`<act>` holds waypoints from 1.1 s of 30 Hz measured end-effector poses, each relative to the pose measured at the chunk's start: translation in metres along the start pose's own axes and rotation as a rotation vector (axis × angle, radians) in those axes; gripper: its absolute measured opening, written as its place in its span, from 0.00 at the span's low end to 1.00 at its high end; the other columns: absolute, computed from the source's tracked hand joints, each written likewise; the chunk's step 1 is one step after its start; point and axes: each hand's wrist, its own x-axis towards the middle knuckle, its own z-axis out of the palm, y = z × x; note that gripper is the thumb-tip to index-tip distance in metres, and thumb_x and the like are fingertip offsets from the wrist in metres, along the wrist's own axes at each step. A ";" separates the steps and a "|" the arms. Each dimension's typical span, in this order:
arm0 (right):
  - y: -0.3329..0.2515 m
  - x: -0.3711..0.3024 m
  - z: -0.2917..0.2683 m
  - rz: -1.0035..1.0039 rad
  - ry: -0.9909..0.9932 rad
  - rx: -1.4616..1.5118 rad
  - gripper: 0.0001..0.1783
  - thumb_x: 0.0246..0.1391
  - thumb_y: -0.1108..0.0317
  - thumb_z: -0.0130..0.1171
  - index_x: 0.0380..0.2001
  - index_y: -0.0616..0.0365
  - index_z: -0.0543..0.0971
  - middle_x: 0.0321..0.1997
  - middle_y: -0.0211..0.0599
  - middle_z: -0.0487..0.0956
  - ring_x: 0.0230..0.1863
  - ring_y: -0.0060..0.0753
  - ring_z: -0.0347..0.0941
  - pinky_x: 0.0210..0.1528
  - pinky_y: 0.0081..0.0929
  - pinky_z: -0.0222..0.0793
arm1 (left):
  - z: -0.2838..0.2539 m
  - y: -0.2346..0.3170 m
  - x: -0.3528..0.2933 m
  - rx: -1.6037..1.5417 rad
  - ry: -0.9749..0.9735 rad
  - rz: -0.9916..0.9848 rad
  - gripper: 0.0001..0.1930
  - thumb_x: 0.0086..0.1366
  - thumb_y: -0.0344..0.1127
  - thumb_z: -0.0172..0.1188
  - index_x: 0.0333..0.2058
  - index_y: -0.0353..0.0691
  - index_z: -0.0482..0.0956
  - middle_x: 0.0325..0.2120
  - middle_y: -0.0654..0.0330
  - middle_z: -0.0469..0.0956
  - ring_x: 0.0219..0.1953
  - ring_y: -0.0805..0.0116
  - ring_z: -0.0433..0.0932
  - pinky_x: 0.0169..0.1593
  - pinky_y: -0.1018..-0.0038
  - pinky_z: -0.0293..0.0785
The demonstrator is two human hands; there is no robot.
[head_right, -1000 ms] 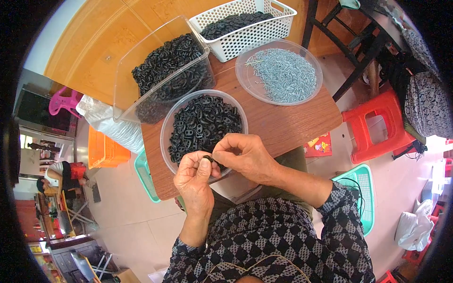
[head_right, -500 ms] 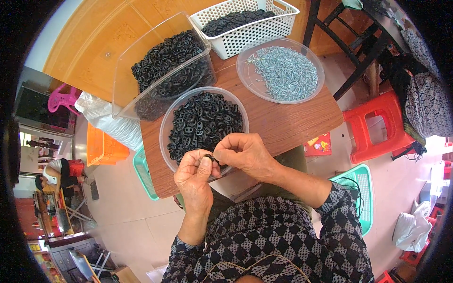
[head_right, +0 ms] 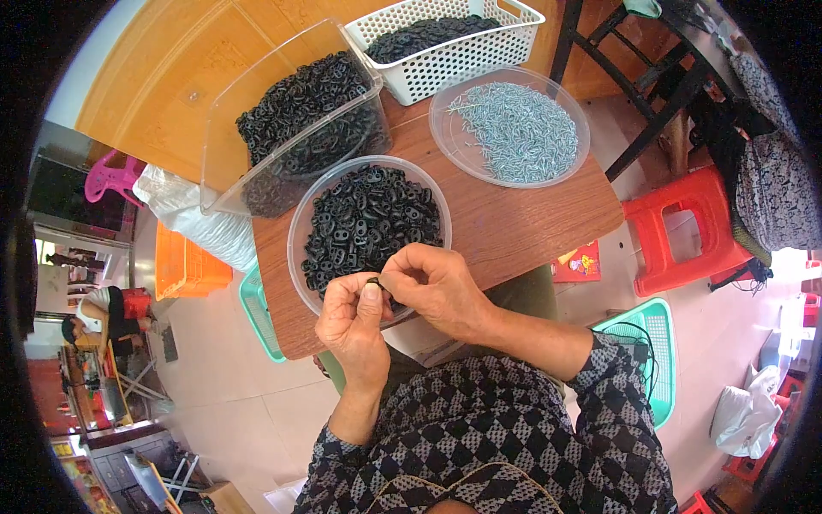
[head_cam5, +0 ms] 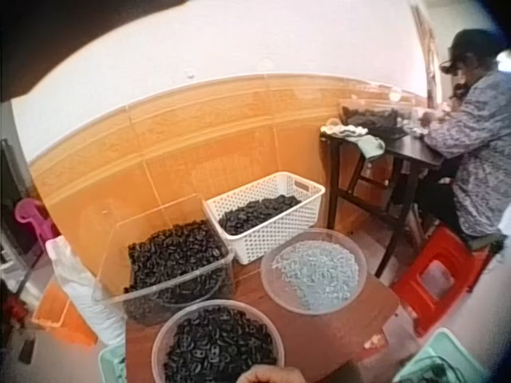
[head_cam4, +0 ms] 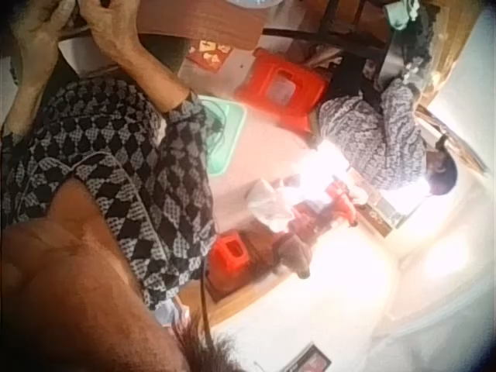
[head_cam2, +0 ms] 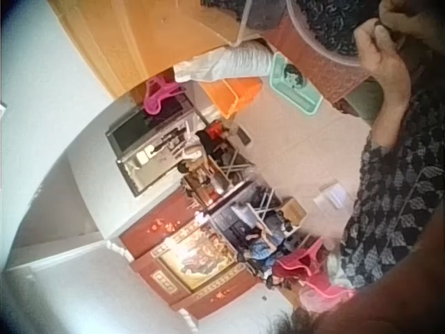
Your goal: The person sorts and assembles small black plastic components by hand, placing them into a plastic container.
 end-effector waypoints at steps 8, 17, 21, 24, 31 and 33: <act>0.013 0.006 0.008 -0.396 0.088 -0.286 0.03 0.55 0.75 0.55 0.29 0.64 0.74 0.27 0.30 0.70 0.26 0.17 0.64 0.26 0.18 0.62 | 0.002 0.001 0.005 -0.108 -0.001 -0.031 0.04 0.66 0.28 0.54 0.34 0.32 0.74 0.25 0.68 0.72 0.23 0.83 0.66 0.26 0.86 0.65; 0.012 0.011 0.010 -0.599 0.126 -0.506 0.03 0.51 0.76 0.57 0.28 0.62 0.73 0.25 0.36 0.71 0.27 0.35 0.67 0.29 0.29 0.63 | -0.002 -0.003 0.007 -0.102 0.010 -0.065 0.04 0.65 0.25 0.54 0.34 0.30 0.75 0.25 0.62 0.75 0.22 0.80 0.68 0.26 0.84 0.67; 0.009 0.016 0.010 -0.607 0.089 -0.537 0.04 0.49 0.74 0.59 0.28 0.61 0.73 0.26 0.38 0.72 0.30 0.41 0.68 0.32 0.34 0.65 | -0.007 -0.005 0.010 -0.292 0.004 -0.145 0.05 0.65 0.27 0.55 0.36 0.31 0.75 0.24 0.61 0.75 0.21 0.79 0.70 0.25 0.82 0.69; -0.007 0.020 0.004 -0.652 0.075 -0.580 0.04 0.49 0.75 0.59 0.30 0.63 0.76 0.29 0.38 0.75 0.30 0.38 0.70 0.34 0.31 0.66 | -0.011 -0.002 0.009 -0.390 0.059 -0.261 0.05 0.64 0.26 0.55 0.36 0.30 0.74 0.24 0.58 0.76 0.20 0.76 0.72 0.25 0.79 0.71; -0.001 0.049 -0.020 -0.739 0.123 -0.883 0.11 0.42 0.75 0.63 0.34 0.60 0.79 0.31 0.37 0.75 0.36 0.40 0.70 0.37 0.33 0.67 | -0.039 0.001 0.017 -0.379 0.146 -0.181 0.05 0.64 0.27 0.56 0.36 0.30 0.74 0.23 0.58 0.76 0.20 0.75 0.72 0.24 0.76 0.74; -0.005 0.053 -0.014 -0.732 0.080 -0.952 0.12 0.41 0.75 0.64 0.33 0.59 0.79 0.31 0.37 0.73 0.35 0.40 0.69 0.37 0.34 0.66 | -0.040 0.002 0.016 -0.357 0.144 -0.191 0.06 0.63 0.26 0.56 0.36 0.30 0.73 0.22 0.58 0.74 0.20 0.72 0.70 0.23 0.72 0.73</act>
